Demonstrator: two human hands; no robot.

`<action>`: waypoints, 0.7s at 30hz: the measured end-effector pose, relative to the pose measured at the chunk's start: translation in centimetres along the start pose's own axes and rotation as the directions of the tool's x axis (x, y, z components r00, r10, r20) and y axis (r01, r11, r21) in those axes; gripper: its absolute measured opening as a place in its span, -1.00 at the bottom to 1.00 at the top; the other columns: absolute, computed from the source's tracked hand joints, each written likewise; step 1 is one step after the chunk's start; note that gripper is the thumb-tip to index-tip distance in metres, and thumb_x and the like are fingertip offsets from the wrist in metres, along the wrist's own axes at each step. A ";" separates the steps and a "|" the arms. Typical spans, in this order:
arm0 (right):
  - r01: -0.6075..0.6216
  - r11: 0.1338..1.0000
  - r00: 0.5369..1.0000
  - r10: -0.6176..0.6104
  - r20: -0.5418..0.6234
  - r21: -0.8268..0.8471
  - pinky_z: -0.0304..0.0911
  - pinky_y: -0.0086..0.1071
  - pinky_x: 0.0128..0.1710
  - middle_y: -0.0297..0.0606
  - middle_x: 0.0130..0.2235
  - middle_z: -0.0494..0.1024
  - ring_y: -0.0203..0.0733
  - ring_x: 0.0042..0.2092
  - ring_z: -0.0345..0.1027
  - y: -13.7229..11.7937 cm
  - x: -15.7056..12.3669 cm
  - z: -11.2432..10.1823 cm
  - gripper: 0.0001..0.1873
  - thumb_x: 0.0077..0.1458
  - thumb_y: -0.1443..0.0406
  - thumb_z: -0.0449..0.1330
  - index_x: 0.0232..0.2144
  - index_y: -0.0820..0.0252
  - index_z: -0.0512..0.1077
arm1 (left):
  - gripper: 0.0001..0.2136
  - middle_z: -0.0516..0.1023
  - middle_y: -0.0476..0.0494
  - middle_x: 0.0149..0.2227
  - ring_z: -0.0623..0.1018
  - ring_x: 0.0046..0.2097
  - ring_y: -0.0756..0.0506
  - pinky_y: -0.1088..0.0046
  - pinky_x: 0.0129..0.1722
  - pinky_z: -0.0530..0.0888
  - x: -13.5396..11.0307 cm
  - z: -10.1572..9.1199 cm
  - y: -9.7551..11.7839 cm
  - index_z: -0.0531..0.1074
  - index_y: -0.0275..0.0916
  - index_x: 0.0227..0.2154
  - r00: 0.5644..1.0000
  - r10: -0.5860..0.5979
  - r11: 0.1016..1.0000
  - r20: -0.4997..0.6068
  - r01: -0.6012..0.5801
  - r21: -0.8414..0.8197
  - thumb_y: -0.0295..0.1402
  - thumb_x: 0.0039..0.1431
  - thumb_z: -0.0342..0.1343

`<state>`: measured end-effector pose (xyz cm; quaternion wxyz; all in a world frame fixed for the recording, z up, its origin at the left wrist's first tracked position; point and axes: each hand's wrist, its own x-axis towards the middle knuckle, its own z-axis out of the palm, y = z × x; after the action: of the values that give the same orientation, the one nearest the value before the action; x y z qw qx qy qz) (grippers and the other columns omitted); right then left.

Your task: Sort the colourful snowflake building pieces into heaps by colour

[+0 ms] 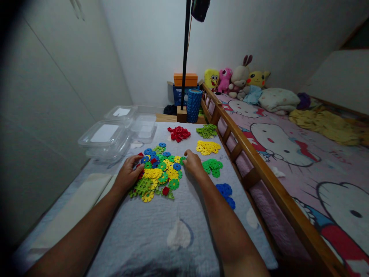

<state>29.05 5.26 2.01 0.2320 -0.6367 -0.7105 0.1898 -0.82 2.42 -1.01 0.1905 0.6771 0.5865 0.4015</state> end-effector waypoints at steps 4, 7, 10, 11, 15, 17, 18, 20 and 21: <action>0.001 0.988 0.997 0.010 -0.071 0.152 0.14 -0.42 -0.35 -0.38 -0.45 0.46 -0.26 -0.38 0.32 2.3 -0.8 -3.8 -0.90 -0.04 0.31 0.19 -0.38 0.16 0.41 | -0.64 0.45 -0.24 0.06 0.43 0.14 -0.24 0.14 0.22 0.33 0.0 0.0 0.0 0.41 -0.19 -0.06 1.000 -0.002 1.000 0.001 0.002 0.009 -0.14 0.15 0.02; -0.090 0.953 0.975 0.144 -0.169 0.290 0.15 -0.42 -0.41 -0.39 -0.50 0.42 -0.26 -0.42 0.30 5.6 -1.9 -6.9 -0.84 -0.11 0.23 0.21 -0.42 0.17 0.41 | -0.64 0.45 -0.24 0.06 0.43 0.14 -0.24 0.13 0.22 0.33 0.0 0.0 -0.1 0.41 -0.20 -0.06 1.000 -0.001 1.000 0.004 0.001 0.009 -0.14 0.15 0.02; -0.185 0.885 0.937 0.289 -0.194 0.427 0.16 -0.41 -0.45 -0.39 -0.51 0.41 -0.27 -0.47 0.28 8.6 -3.3 -9.1 -0.74 -0.17 0.16 0.24 -0.41 0.19 0.41 | -0.64 0.45 -0.24 0.06 0.43 0.14 -0.24 0.12 0.23 0.33 0.0 0.1 -0.3 0.41 -0.19 -0.06 1.000 0.004 1.000 0.001 -0.004 0.007 -0.14 0.15 0.03; -0.205 0.865 0.929 0.320 -0.188 0.458 0.16 -0.41 -0.45 -0.39 -0.51 0.42 -0.27 -0.48 0.27 9.4 -3.8 -9.5 -0.71 -0.19 0.14 0.24 -0.40 0.20 0.41 | -0.64 0.45 -0.24 0.06 0.43 0.14 -0.24 0.12 0.23 0.33 0.0 0.2 -0.4 0.41 -0.19 -0.06 1.000 0.005 1.000 0.000 -0.005 0.008 -0.14 0.14 0.03; -0.229 0.859 0.920 0.344 -0.187 0.457 0.20 -0.40 -0.43 -0.36 -0.49 0.45 -0.25 -0.45 0.30 11.0 -5.2 -9.4 -0.68 -0.21 0.12 0.26 -0.41 0.20 0.42 | -0.64 0.46 -0.24 0.05 0.43 0.14 -0.25 0.11 0.23 0.33 0.0 0.2 -0.5 0.41 -0.19 -0.07 1.000 0.004 1.000 -0.005 -0.004 0.014 -0.12 0.14 0.03; -0.214 0.883 0.931 0.314 -0.186 0.417 0.21 -0.40 -0.41 -0.35 -0.48 0.47 -0.24 -0.43 0.33 11.3 -5.4 -8.8 -0.71 -0.19 0.12 0.25 -0.42 0.19 0.43 | -0.64 0.46 -0.25 0.04 0.43 0.14 -0.26 0.11 0.24 0.32 0.0 0.2 -0.4 0.41 -0.19 -0.07 1.000 0.004 1.000 -0.011 -0.004 0.016 -0.12 0.14 0.03; -0.205 0.897 0.938 0.294 -0.182 0.391 0.22 -0.40 -0.41 -0.34 -0.48 0.47 -0.23 -0.42 0.34 11.3 -5.4 -8.4 -0.73 -0.17 0.12 0.24 -0.43 0.19 0.43 | -0.63 0.46 -0.25 0.04 0.43 0.15 -0.26 0.11 0.24 0.31 0.0 0.2 -0.4 0.41 -0.19 -0.07 1.000 0.004 1.000 -0.012 -0.004 0.017 -0.11 0.14 0.03; -0.197 0.929 0.947 0.263 -0.185 0.312 0.22 -0.39 -0.40 -0.34 -0.47 0.48 -0.22 -0.42 0.35 11.2 -5.3 -7.7 -0.75 -0.11 0.13 0.22 -0.42 0.18 0.44 | -0.63 0.45 -0.25 0.05 0.43 0.15 -0.26 0.12 0.25 0.31 0.0 0.2 -0.4 0.41 -0.20 -0.07 1.000 0.002 1.000 -0.006 -0.002 0.019 -0.11 0.14 0.02; -0.200 0.946 0.947 0.253 -0.198 0.255 0.21 -0.39 -0.39 -0.34 -0.47 0.48 -0.23 -0.42 0.34 11.1 -5.3 -7.4 -0.77 -0.08 0.14 0.20 -0.42 0.17 0.44 | -0.63 0.45 -0.25 0.05 0.42 0.15 -0.25 0.12 0.25 0.30 0.0 0.1 -0.4 0.41 -0.20 -0.07 1.000 0.000 1.000 -0.003 0.000 0.020 -0.11 0.14 0.02</action>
<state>42.78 1.15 1.34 0.3611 -0.7008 -0.5737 0.2223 -0.97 2.58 -1.38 0.1829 0.6785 0.5907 0.3965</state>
